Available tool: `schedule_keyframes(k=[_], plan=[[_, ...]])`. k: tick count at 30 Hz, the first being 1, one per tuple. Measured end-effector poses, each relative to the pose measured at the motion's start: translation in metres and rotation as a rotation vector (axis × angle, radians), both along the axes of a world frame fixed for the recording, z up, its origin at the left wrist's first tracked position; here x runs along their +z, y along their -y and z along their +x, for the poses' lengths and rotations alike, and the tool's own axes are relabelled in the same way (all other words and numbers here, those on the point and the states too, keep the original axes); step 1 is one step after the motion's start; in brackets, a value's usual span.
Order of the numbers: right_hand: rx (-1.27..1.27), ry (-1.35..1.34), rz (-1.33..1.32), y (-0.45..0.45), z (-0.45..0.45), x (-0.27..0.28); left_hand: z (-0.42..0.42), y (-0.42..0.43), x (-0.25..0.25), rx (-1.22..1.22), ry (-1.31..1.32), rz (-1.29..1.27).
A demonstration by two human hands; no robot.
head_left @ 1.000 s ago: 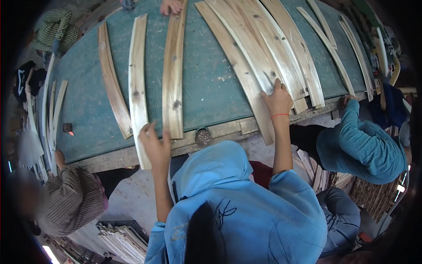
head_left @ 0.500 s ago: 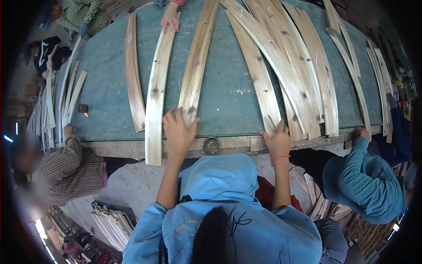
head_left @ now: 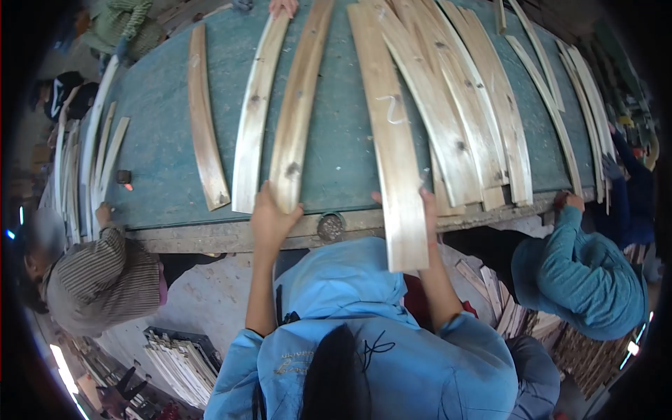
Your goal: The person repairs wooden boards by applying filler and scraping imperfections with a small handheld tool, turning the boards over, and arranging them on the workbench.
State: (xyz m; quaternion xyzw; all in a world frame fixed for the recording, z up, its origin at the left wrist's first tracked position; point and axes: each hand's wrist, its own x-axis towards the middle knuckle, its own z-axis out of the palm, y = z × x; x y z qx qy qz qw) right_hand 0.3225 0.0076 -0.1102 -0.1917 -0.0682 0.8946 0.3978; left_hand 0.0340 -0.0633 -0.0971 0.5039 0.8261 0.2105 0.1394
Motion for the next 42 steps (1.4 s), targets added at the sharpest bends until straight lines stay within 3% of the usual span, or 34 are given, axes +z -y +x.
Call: schedule_keyframes(k=[2,4,6,8,10,12,14,16,18,19,21,22,23,24,26,28,31,32,35,36,38,40,42], plan=[[-0.099,0.054,-0.122,0.001,-0.013,-0.001,-0.018,0.003,-0.006,-0.047,0.132,0.114],[-0.151,0.103,-0.099,0.005,-0.024,-0.002,-0.029,0.008,0.006,0.09,0.769,0.078],[-0.107,0.027,-0.074,0.008,-0.022,-0.013,-0.034,0.016,0.016,0.076,0.929,0.082],[-0.087,0.092,-0.038,0.009,-0.028,-0.013,-0.033,0.02,0.028,0.191,1.678,0.252],[-0.085,0.124,-0.033,0.01,-0.029,-0.016,-0.035,0.021,0.026,0.213,1.775,0.285],[-0.083,0.156,-0.032,0.011,-0.029,-0.018,-0.038,0.024,0.017,0.196,2.039,0.356],[-0.044,0.055,-0.06,0.01,-0.026,-0.02,-0.039,0.03,0.016,0.256,1.963,0.317],[-0.013,0.057,0.012,0.006,-0.024,-0.01,-0.041,0.049,0.011,0.326,1.35,0.146],[0.009,0.486,0.081,-0.004,-0.023,-0.003,-0.03,0.062,0.029,-0.043,-0.089,0.094],[0.033,0.629,0.142,-0.01,-0.021,0.002,-0.02,0.07,0.036,0.013,-0.167,-0.01],[-0.049,1.168,0.419,-0.018,-0.025,0.006,-0.008,0.094,0.04,0.081,-0.25,-0.112],[-0.135,1.359,0.521,-0.02,-0.03,0.004,-0.004,0.109,0.036,0.094,-0.167,-0.191],[-0.057,1.727,0.802,-0.023,-0.027,0.01,-0.001,0.126,0.031,0.103,-0.081,-0.271],[-0.047,1.725,0.815,-0.023,-0.032,0.015,-0.003,0.148,0.025,0.116,-0.075,-0.271],[-0.055,2.113,1.008,-0.022,-0.039,0.022,-0.015,0.187,0.015,0.065,0.008,-0.299],[-0.042,2.102,1.05,-0.015,-0.056,0.04,-0.022,0.206,0.011,0.084,0.009,-0.285],[0.259,1.862,1.401,0.001,-0.077,0.058,-0.029,0.209,0.012,0.13,-0.1,-0.242],[0.271,1.865,1.398,0.004,-0.077,0.056,-0.031,0.21,0.012,0.13,-0.093,-0.25],[0.294,1.647,1.905,0.001,-0.076,0.057,-0.036,0.217,0.015,0.127,-0.036,-0.225],[0.312,1.648,1.902,-0.004,-0.076,0.061,-0.038,0.221,0.021,0.152,-0.004,-0.327],[0.475,1.592,2.159,-0.011,-0.075,0.066,-0.045,0.234,0.024,0.171,0.042,-0.463],[0.565,1.494,2.328,-0.013,-0.078,0.071,-0.05,0.25,0.022,0.146,-0.173,-0.466],[0.634,1.445,2.358,-0.007,-0.087,0.072,-0.04,0.216,0.042,0.085,-0.327,-0.107]])
